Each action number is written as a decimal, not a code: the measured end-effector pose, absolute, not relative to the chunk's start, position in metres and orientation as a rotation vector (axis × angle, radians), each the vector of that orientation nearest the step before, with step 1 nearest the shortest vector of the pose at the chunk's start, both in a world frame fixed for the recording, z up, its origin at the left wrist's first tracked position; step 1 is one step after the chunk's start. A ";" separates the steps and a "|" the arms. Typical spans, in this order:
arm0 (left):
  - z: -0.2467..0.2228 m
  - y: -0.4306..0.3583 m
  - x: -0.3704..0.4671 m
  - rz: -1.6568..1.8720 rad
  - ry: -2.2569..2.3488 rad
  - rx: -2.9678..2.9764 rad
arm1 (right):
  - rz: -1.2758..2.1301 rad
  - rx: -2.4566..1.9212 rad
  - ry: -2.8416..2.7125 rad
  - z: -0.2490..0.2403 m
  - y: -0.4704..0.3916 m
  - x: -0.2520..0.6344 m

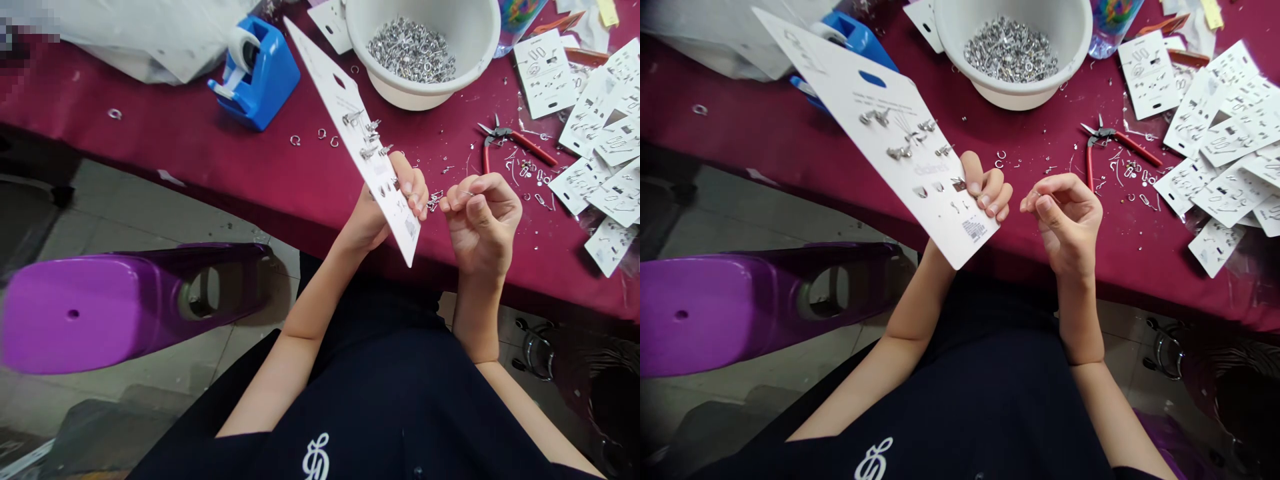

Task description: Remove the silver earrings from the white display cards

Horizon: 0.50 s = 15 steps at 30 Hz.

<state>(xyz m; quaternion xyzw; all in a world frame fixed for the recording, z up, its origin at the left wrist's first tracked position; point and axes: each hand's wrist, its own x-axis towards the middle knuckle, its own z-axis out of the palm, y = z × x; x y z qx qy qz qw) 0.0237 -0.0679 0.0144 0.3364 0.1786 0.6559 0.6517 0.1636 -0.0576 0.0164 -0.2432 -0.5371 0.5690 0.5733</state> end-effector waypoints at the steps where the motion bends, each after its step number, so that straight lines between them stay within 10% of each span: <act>1: 0.011 -0.067 0.024 1.498 0.390 0.781 | 1.320 -0.587 -1.263 0.019 -0.059 0.163; 15: -0.016 -0.059 0.026 1.636 0.022 1.036 | 0.880 -0.561 -1.583 0.036 -0.076 0.148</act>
